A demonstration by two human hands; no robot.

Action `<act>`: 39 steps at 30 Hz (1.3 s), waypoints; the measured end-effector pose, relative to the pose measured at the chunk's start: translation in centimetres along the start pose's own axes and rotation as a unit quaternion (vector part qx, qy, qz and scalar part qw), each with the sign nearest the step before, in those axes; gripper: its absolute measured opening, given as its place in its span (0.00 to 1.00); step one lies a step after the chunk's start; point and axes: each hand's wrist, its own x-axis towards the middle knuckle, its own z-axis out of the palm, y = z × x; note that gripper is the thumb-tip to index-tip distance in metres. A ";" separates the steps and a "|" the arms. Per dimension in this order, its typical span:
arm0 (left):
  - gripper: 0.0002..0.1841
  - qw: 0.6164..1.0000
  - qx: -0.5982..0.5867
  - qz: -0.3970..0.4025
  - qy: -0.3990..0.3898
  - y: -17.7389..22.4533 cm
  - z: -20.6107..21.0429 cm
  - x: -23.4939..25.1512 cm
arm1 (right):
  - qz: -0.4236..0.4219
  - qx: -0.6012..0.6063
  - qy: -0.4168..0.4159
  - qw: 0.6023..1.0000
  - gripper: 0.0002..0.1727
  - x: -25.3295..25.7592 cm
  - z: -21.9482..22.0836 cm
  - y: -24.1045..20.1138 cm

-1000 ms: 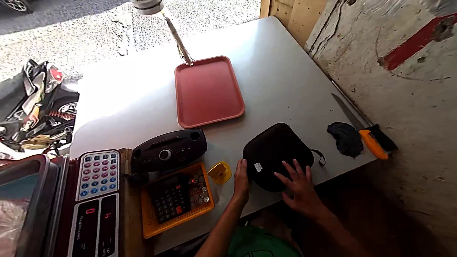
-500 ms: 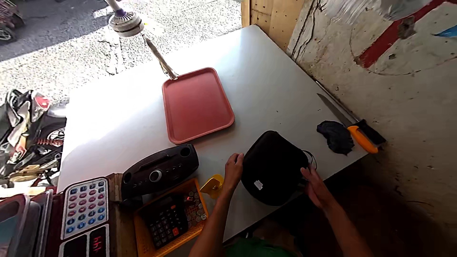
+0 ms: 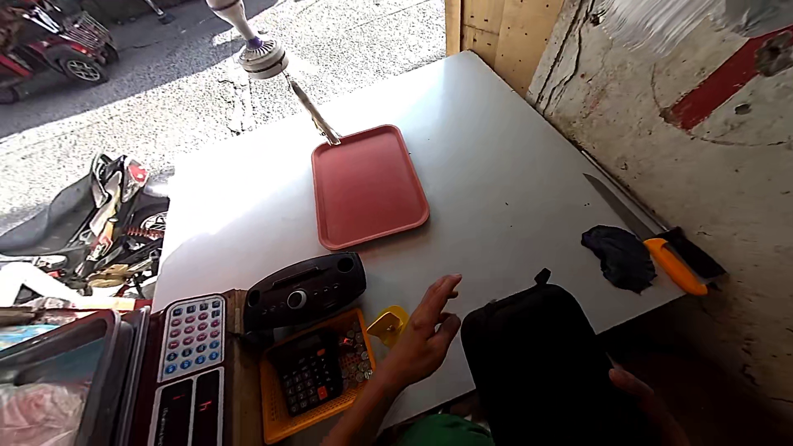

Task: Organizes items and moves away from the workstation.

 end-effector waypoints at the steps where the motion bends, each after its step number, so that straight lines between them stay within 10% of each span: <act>1: 0.26 0.998 0.004 0.032 -0.051 0.3 -0.9 0.6 | -0.001 -0.004 -0.045 0.999 0.37 0.4 0.2 -0.6; 11: 0.05 0.946 0.210 0.131 -0.208 3.0 -6.0 0.4 | 0.033 -0.092 -0.192 0.977 0.43 4.0 0.7 -3.3; 19: 0.04 0.844 0.524 0.054 -0.102 4.5 -0.2 -9.1 | 0.082 -0.117 -0.112 0.983 0.49 3.7 1.5 -3.0; 23: 0.06 0.883 0.461 0.055 -0.069 2.5 4.2 -12.5 | 0.103 -0.056 0.024 0.993 0.45 2.0 2.4 -1.2; 27: 0.08 0.922 0.360 0.043 0.134 0.6 1.7 -10.5 | 0.074 -0.007 0.035 0.997 0.34 1.5 2.2 0.1; 32: 0.30 0.976 0.205 0.029 0.060 2.4 -1.7 -7.1 | 0.043 -0.077 -0.082 0.993 0.42 4.7 3.3 -2.5; 39: 0.07 0.917 0.318 0.113 0.214 1.1 0.1 -6.9 | 0.016 -0.116 -0.089 0.989 0.42 4.5 4.6 -4.2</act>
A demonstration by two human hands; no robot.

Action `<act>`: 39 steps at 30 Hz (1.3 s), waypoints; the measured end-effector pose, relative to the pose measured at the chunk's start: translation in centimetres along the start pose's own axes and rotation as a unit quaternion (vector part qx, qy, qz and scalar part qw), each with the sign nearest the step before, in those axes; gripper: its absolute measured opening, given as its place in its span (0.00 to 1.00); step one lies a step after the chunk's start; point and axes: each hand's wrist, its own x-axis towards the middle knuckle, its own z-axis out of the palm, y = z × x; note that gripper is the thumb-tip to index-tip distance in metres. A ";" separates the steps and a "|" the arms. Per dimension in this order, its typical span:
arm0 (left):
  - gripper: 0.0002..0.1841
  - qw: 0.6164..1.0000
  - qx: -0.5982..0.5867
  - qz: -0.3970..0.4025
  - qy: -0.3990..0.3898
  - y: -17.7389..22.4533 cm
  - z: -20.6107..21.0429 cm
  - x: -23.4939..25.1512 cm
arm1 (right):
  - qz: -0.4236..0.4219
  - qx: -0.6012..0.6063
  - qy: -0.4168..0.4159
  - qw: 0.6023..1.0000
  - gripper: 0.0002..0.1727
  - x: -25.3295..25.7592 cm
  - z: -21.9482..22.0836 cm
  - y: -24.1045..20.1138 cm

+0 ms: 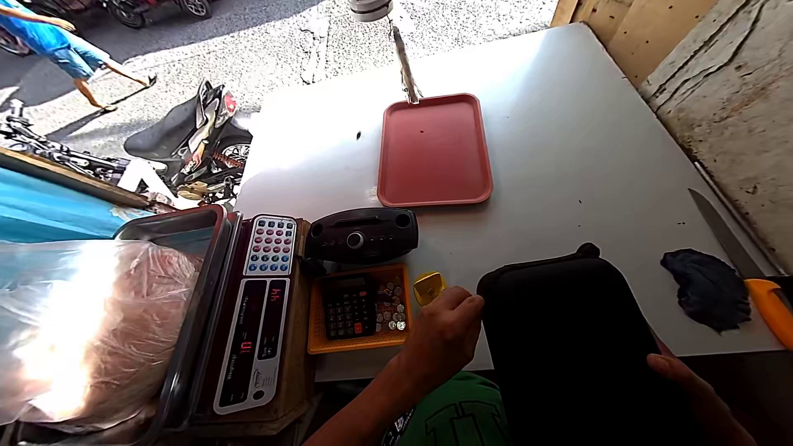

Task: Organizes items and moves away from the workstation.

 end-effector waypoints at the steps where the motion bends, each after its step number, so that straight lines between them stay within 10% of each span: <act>1: 0.09 1.000 0.000 -0.001 -0.013 0.1 -0.3 0.1 | -0.002 -0.004 0.001 1.000 0.43 -0.1 -0.1 0.0; 5: 0.24 0.985 -0.138 -0.041 -0.093 0.3 -2.2 0.6 | -0.007 -0.014 -0.004 1.000 0.45 0.4 -0.4 0.2; 9: 0.20 0.931 -0.264 -0.234 -0.095 2.4 -2.9 0.5 | -0.003 -0.019 0.004 1.000 0.48 0.8 -0.1 -0.1; 15: 0.09 0.896 -0.313 -0.312 -0.048 1.7 -1.6 0.2 | -0.035 -0.062 -0.033 0.997 0.50 1.7 -0.9 0.2; 24: 0.10 0.939 -0.215 -0.248 -0.096 1.1 -1.6 -2.7 | -0.001 -0.044 -0.031 0.999 0.51 0.9 -0.7 1.8; 30: 0.06 0.973 0.187 -0.020 -0.132 1.0 -0.7 -4.2 | 0.053 -0.033 0.020 0.998 0.57 0.5 0.2 2.2; 39: 0.08 0.954 0.082 0.075 -0.277 6.0 0.9 -7.8 | 0.070 0.029 0.145 0.987 0.53 -0.2 0.8 3.7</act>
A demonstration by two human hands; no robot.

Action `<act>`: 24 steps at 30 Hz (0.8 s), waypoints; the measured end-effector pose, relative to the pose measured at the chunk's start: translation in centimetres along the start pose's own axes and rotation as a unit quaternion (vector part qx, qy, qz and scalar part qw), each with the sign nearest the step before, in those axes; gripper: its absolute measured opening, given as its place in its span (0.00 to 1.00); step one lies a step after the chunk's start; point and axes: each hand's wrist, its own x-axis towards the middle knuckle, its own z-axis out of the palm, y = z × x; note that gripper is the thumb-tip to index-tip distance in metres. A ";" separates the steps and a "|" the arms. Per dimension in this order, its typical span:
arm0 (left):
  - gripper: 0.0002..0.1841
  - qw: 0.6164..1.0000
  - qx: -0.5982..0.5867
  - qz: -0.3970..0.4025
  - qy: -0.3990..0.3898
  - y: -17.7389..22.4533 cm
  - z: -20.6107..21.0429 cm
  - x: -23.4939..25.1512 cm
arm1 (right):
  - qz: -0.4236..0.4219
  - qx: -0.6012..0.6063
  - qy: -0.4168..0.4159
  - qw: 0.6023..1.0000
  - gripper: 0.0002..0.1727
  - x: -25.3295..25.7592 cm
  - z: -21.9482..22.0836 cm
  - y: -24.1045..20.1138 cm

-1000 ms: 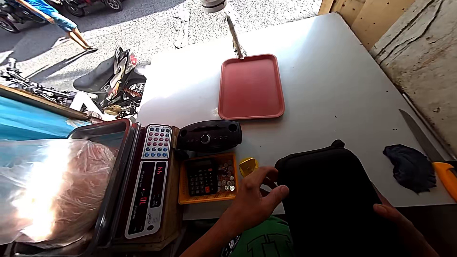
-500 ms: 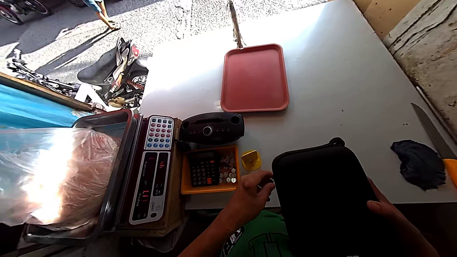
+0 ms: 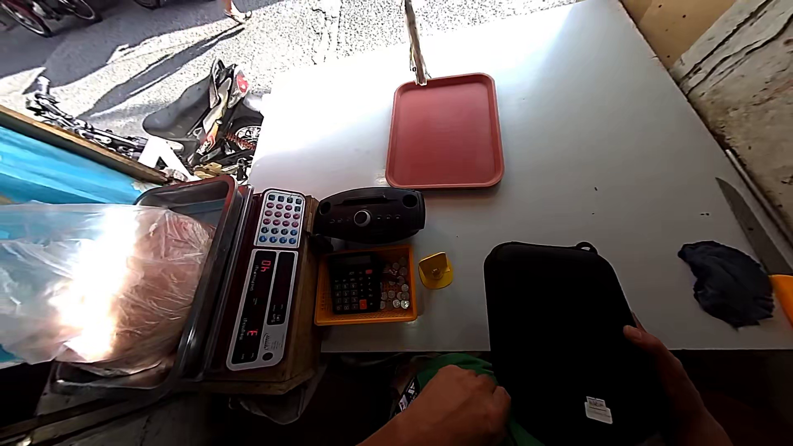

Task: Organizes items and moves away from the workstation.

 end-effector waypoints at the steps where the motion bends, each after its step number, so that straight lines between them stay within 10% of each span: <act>1: 0.08 1.000 0.006 -0.007 -0.008 0.1 -0.1 0.2 | -0.005 0.010 0.007 1.000 0.53 0.5 0.3 0.2; 10: 0.07 0.984 -0.088 -0.037 0.153 -0.4 3.1 1.1 | -0.075 0.070 0.001 0.995 0.56 6.1 6.8 -1.0; 14: 0.31 0.867 -0.223 -0.224 0.384 -2.4 -2.4 0.0 | -0.105 0.058 -0.051 0.991 0.61 6.3 8.2 -3.6; 18: 0.72 0.739 -0.521 -0.330 0.272 -6.3 -6.0 1.0 | -0.078 0.032 -0.099 0.991 0.61 5.3 11.2 -6.9; 24: 0.55 0.587 -0.670 -0.278 0.358 -5.9 -5.3 -0.7 | -0.116 0.052 -0.076 0.989 0.30 1.6 14.7 -7.8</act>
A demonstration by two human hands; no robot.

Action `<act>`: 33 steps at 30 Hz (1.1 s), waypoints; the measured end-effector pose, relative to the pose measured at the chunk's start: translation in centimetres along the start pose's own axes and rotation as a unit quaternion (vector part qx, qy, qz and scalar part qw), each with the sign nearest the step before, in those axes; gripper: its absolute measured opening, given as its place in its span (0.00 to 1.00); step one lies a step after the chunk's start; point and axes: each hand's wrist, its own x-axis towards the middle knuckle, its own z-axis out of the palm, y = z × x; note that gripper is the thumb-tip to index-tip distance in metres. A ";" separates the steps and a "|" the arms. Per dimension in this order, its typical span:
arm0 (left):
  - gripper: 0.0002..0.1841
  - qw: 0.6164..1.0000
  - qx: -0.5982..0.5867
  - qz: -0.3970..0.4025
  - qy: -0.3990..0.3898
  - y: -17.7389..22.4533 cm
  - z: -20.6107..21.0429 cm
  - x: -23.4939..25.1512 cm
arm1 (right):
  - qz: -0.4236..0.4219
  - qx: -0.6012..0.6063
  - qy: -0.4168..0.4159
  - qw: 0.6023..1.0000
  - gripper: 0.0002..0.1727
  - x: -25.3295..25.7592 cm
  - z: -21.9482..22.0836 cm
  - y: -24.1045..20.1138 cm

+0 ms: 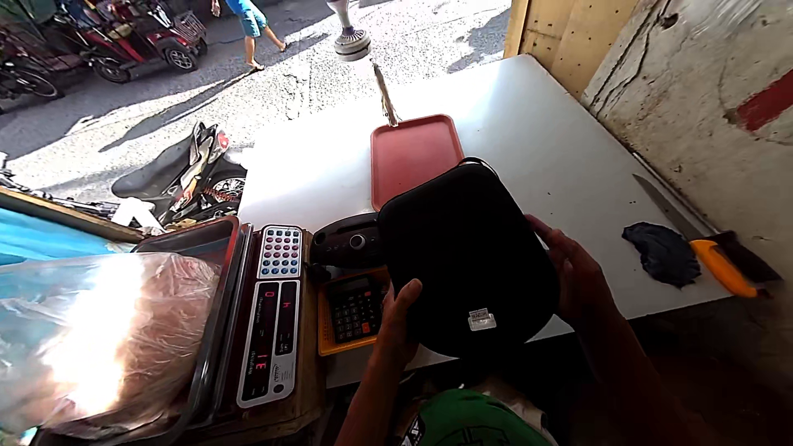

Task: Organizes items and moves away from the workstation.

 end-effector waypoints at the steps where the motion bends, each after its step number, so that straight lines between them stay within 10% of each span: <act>1: 0.52 1.000 -0.021 0.007 0.008 0.0 -0.3 -0.4 | 0.008 0.009 0.036 0.999 0.24 -1.3 0.4 0.9; 4: 0.51 0.998 -0.037 0.040 0.026 0.0 -1.2 -1.1 | 0.085 0.004 -0.019 0.996 0.11 -5.9 1.3 5.2; 7: 0.53 0.997 -0.038 0.056 0.040 0.1 -2.6 -1.7 | 0.145 -0.009 -0.171 0.974 0.27 -8.9 3.6 7.7; 18: 0.56 0.996 -0.018 0.066 0.062 -0.3 -4.5 -3.8 | 0.192 0.260 -0.347 0.881 0.22 -11.8 7.6 11.7; 33: 0.62 0.987 0.138 0.079 0.001 0.2 -6.5 -3.8 | 0.198 0.135 -0.097 0.966 0.22 -8.6 -0.4 5.8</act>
